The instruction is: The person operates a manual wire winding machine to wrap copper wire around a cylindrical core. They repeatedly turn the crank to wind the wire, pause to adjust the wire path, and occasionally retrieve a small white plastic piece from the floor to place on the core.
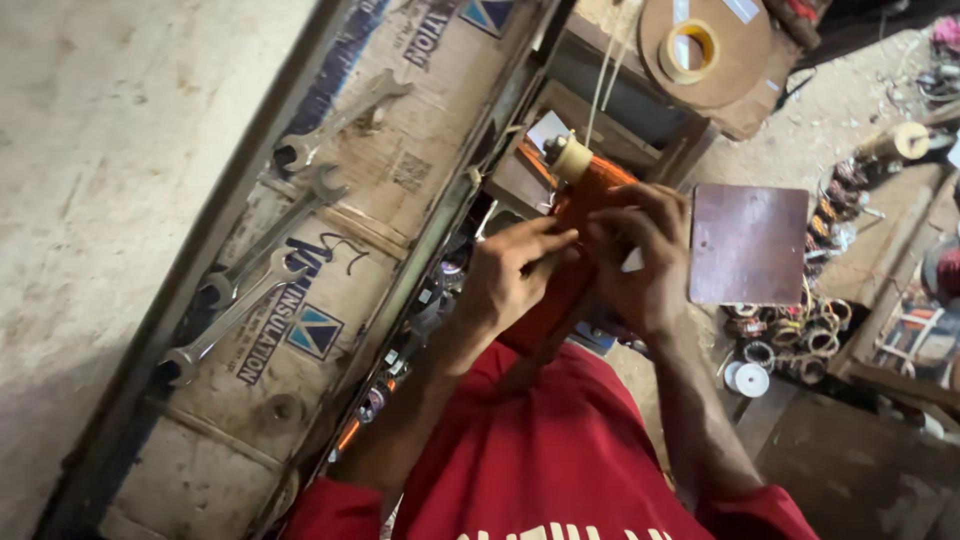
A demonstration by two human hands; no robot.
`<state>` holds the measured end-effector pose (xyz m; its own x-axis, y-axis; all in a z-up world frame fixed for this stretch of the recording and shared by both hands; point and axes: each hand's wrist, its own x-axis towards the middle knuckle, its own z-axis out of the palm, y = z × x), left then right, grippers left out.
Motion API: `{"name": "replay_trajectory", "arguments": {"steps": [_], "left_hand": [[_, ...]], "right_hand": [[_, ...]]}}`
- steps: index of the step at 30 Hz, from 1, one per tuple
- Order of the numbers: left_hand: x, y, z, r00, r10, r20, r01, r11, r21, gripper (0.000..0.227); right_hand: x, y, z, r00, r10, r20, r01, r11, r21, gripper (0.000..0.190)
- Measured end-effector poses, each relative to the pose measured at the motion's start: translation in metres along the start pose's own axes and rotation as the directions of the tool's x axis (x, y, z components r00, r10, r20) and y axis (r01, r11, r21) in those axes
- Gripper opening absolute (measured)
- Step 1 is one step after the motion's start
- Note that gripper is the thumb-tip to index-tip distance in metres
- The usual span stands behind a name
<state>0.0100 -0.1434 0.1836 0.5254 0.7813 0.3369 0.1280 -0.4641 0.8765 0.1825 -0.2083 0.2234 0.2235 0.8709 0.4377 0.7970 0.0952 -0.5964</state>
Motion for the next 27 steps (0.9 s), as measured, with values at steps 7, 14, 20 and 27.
{"name": "replay_trajectory", "arguments": {"steps": [7,14,20,27], "left_hand": [[-0.044,-0.007,-0.042,0.991,-0.073,-0.111,0.081,0.994,0.075,0.036],[-0.135,-0.042,-0.003,0.662,-0.728,0.177,0.676,0.479,-0.559,0.053],[-0.196,-0.109,-0.003,0.631,-0.640,0.438,0.775,0.535,-0.337,0.056],[-0.211,-0.137,-0.013,0.511,-0.630,0.585,0.806,0.587,-0.071,0.064]], "right_hand": [[0.053,0.028,-0.008,0.993,-0.056,0.103,0.069,0.989,-0.131,0.014],[0.063,0.023,0.007,0.954,0.030,0.298,0.079,0.934,-0.350,0.031],[0.067,0.022,0.008,0.937,0.070,0.341,0.064,0.928,-0.366,0.035],[0.064,0.038,0.010,0.961,0.032,0.274,0.074,0.927,-0.367,0.025]]}}
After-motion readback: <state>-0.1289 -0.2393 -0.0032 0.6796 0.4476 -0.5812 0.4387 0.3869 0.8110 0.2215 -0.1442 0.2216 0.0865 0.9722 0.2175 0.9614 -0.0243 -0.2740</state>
